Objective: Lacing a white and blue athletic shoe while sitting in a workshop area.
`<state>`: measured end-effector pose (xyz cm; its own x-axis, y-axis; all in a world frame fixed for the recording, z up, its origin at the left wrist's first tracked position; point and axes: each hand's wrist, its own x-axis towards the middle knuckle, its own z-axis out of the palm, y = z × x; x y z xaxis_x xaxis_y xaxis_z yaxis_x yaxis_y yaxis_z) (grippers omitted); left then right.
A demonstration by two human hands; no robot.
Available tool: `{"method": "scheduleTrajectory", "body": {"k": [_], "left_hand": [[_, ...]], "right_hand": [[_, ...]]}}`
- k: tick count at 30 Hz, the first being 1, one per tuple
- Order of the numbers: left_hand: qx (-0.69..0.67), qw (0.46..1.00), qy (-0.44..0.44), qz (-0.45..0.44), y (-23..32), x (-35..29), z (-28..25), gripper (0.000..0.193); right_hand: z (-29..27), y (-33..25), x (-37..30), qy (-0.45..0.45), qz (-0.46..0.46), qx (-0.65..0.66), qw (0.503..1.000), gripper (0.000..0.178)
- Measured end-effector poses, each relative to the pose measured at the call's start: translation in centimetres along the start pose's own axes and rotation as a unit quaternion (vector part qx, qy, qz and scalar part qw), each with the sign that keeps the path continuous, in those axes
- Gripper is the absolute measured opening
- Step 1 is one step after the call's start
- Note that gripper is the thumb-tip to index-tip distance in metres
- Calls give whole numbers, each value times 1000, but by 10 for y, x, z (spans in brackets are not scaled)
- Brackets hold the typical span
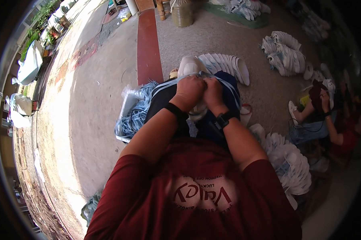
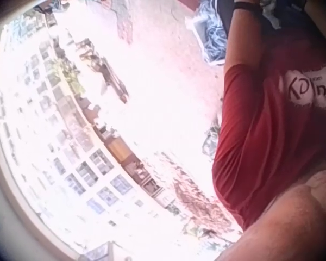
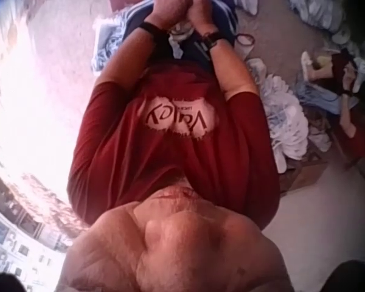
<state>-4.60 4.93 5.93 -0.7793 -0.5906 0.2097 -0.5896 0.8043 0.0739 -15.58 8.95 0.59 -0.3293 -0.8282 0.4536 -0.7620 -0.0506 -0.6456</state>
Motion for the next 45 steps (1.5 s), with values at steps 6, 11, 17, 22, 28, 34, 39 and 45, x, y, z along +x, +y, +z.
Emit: {"method": "scheduleTrajectory", "body": {"k": [6, 11, 17, 22, 28, 34, 39, 45], "left_hand": [[-70, 994, -79, 15, -33, -82, 6, 7], [-734, 609, -91, -287, -57, -96, -17, 15], [-828, 480, 50, -287, -73, -80, 1, 9], [-789, 551, 32, -271, -71, -56, 12, 9], [-741, 610, 55, -277, -65, -36, 33, 10], [-494, 819, 114, -268, -58, -32, 37, 15], [-323, 904, 160, -229, -50, -29, 37, 14], [-528, 791, 96, -294, -63, -27, 49, 19]], "right_hand": [[-12, -26, 0, 4, 7, -59, 998, 7], [-22, -35, 6, -46, -191, 19, 980, 15], [-11, -32, 6, -119, -202, 68, 970, 16], [-9, -33, 11, -149, -159, 72, 973, 16], [-19, -40, 14, -191, -166, 81, 964, 19], [-13, -37, 14, -185, -128, 93, 970, 15], [-7, -34, 14, -140, -164, 62, 974, 7], [1, -29, 25, -19, -33, 100, 994, 3]]}}
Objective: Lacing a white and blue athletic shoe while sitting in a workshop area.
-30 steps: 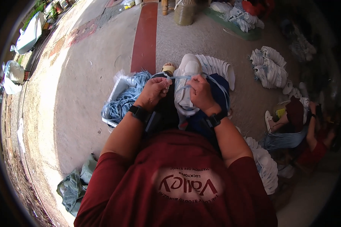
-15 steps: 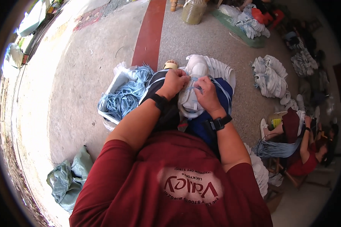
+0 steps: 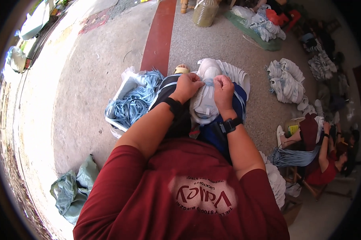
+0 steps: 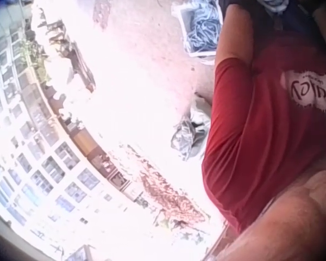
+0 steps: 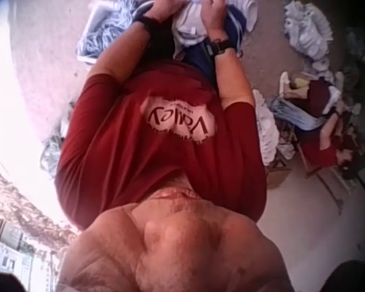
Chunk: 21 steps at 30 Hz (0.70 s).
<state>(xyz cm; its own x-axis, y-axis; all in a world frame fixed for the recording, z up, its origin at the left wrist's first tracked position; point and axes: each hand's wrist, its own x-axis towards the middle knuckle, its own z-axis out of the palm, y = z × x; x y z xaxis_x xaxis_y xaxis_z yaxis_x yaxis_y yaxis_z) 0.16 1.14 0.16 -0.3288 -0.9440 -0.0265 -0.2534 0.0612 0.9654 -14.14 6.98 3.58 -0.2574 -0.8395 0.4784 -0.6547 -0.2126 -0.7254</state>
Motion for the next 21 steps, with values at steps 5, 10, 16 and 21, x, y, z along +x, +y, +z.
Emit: {"method": "scheduleTrajectory", "body": {"k": [5, 10, 16, 21], "left_hand": [[152, 983, 43, 90, 22, -19, 1, 21], [308, 930, 10, 200, 35, -37, -3, 19], [343, 927, -5, 153, 34, -27, 2, 18], [32, 999, -30, -9, -4, -10, -9, 19]], "right_hand": [[10, -7, 5, 2, 81, 93, 992, 4], [-2, -13, -8, -90, -139, -74, 983, 1], [5, -9, -9, -122, -122, -158, 972, 7], [14, -11, -9, -132, -138, -200, 961, 4]]}}
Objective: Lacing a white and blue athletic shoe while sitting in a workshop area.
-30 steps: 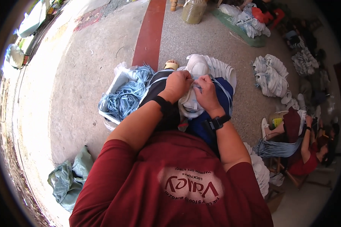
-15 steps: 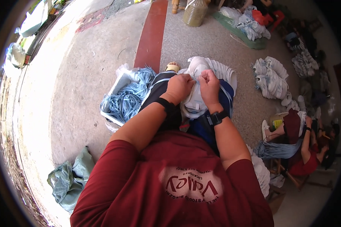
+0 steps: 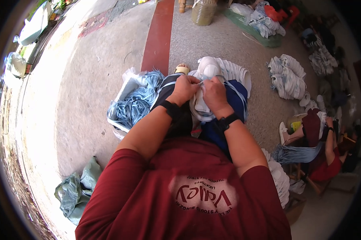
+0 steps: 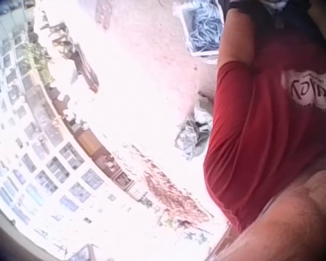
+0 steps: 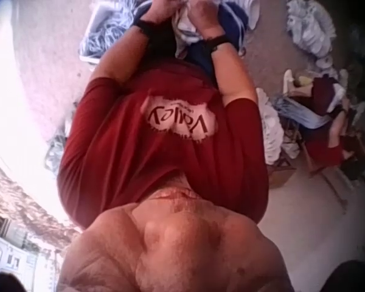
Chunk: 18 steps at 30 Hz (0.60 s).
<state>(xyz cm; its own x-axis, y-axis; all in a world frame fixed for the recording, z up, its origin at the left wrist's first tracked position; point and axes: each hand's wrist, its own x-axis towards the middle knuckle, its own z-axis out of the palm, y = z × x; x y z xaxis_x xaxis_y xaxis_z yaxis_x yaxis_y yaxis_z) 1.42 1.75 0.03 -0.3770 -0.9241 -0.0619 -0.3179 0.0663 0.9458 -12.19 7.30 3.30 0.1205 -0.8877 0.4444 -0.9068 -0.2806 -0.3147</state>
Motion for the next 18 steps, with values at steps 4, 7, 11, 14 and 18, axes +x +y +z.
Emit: {"method": "scheduleTrajectory", "body": {"k": [4, 7, 11, 14, 18], "left_hand": [[-111, 993, 0, 29, -4, -1, 5, 19], [-88, 996, -8, 31, -2, -2, 3, 19], [-26, 999, 24, 39, 1, -7, 1, 17], [58, 993, 70, 81, 30, -23, 1, 17], [146, 955, 112, 234, 46, -21, 15, 22]], "right_hand": [[-2, 0, 3, 0, 7, -33, 999, 5], [-15, -4, 4, -14, -28, -44, 999, 5], [-73, -22, -26, -69, -101, 146, 982, 8], [-90, -11, -56, -111, -11, 407, 907, 11], [-86, -9, -62, -66, 84, 567, 817, 13]]}}
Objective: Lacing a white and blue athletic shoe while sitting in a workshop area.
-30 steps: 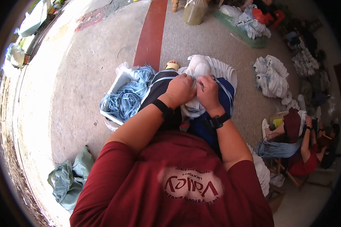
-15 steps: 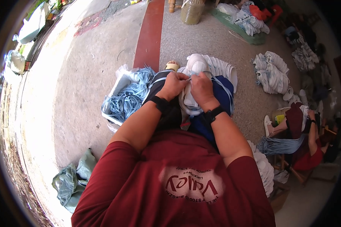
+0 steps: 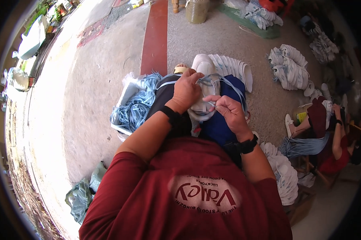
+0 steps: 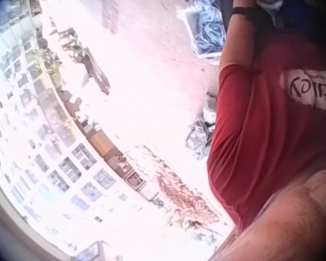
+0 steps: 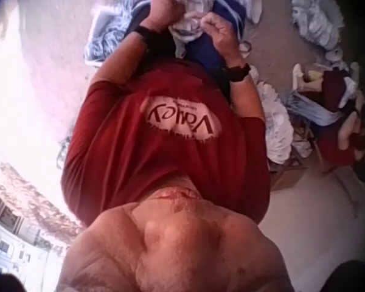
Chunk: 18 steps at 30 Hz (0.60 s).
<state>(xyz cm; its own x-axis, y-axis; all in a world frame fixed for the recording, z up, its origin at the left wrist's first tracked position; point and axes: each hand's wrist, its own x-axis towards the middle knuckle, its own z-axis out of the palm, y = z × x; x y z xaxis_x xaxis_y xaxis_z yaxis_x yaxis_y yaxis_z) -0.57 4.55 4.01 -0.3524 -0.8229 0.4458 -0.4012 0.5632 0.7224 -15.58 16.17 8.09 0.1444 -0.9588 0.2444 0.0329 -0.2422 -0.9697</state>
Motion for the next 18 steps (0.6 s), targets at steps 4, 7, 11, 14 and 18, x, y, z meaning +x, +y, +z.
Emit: {"method": "scheduleTrajectory", "body": {"k": [4, 7, 11, 14, 18], "left_hand": [[82, 989, -69, 101, 17, 11, -7, 22], [185, 966, -143, 106, 18, 15, -6, 13], [259, 946, -139, 135, 14, 11, -6, 10], [312, 929, -173, 96, 3, -12, -41, 8], [413, 897, -129, -94, -88, -76, -163, 6]], "right_hand": [[1, 12, 6, 33, 9, 28, 999, 15], [2, 12, 5, 51, 27, 4, 998, 17], [-14, 24, -5, 104, 36, 4, 994, 18], [-64, 23, -37, 274, 15, 150, 950, 16], [-211, 24, -181, 511, -26, 130, 849, 18]]}}
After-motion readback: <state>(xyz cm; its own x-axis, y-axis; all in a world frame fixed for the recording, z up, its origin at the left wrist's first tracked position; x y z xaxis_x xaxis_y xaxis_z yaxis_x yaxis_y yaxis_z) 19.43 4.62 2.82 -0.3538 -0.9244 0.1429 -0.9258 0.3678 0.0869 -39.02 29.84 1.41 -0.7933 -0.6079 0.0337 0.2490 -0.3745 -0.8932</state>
